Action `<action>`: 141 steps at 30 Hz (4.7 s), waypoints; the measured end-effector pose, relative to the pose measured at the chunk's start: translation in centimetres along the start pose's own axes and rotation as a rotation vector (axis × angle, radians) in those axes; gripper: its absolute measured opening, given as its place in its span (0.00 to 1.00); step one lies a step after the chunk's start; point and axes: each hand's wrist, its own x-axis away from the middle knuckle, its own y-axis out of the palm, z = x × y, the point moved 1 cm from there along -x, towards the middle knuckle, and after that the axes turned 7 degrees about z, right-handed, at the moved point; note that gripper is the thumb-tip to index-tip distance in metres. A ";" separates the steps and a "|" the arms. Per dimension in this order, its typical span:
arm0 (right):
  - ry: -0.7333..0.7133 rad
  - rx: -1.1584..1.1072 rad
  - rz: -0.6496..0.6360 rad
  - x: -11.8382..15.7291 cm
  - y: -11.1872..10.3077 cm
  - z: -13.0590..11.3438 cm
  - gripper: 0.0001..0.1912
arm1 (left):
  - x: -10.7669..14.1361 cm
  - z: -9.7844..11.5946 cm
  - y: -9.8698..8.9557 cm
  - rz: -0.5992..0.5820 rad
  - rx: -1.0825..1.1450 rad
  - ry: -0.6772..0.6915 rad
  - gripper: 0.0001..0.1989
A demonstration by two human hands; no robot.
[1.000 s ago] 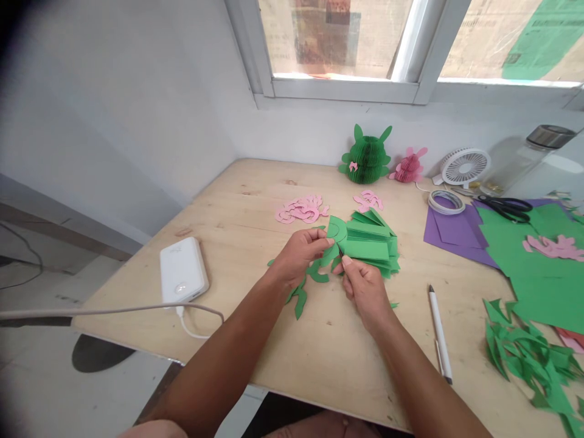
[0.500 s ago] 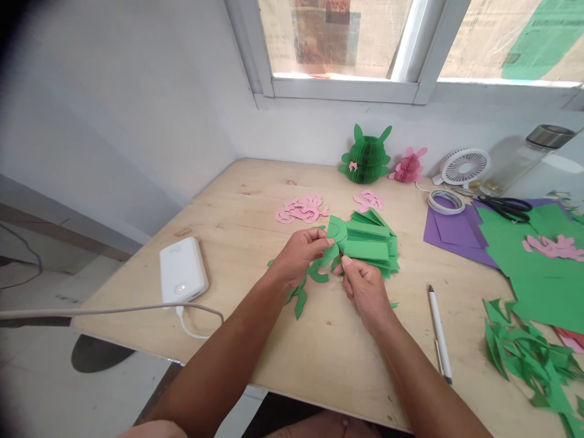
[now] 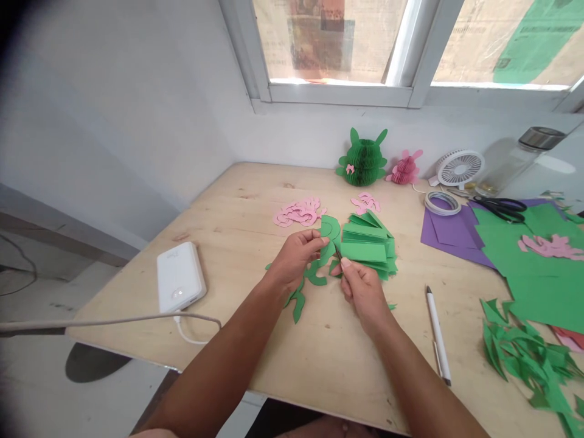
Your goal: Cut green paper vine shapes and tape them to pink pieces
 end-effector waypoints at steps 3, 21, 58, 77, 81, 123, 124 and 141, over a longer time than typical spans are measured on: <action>-0.007 -0.004 -0.010 0.1 -0.1 -0.4 0.25 | 0.0 0.1 -0.1 0.012 0.023 -0.014 0.14; -0.171 -0.195 0.287 -0.1 -0.5 -1.9 0.22 | 0.6 0.0 -0.3 -0.263 -0.235 -0.052 0.09; -0.162 -0.457 0.338 -0.2 -0.6 -1.4 0.24 | 1.9 -1.9 2.8 -0.183 0.202 -0.161 0.14; -0.089 -0.462 0.305 0.2 -0.2 -1.0 0.24 | 1.9 -1.3 2.6 -0.067 0.204 -0.130 0.12; -0.091 -0.448 0.292 0.1 -0.2 -0.9 0.23 | 1.9 -1.2 2.6 -0.049 0.191 -0.122 0.13; 0.063 -0.086 -0.111 0.9 0.3 -0.8 0.25 | 0.8 -0.4 1.3 0.104 0.319 -0.029 0.10; 0.067 -0.076 -0.112 0.9 0.3 -0.9 0.25 | 0.8 -0.4 1.3 0.099 0.322 -0.037 0.10; 0.086 -0.031 -0.093 0.8 0.2 -1.0 0.26 | 1.0 -0.1 1.0 0.020 0.272 -0.110 0.11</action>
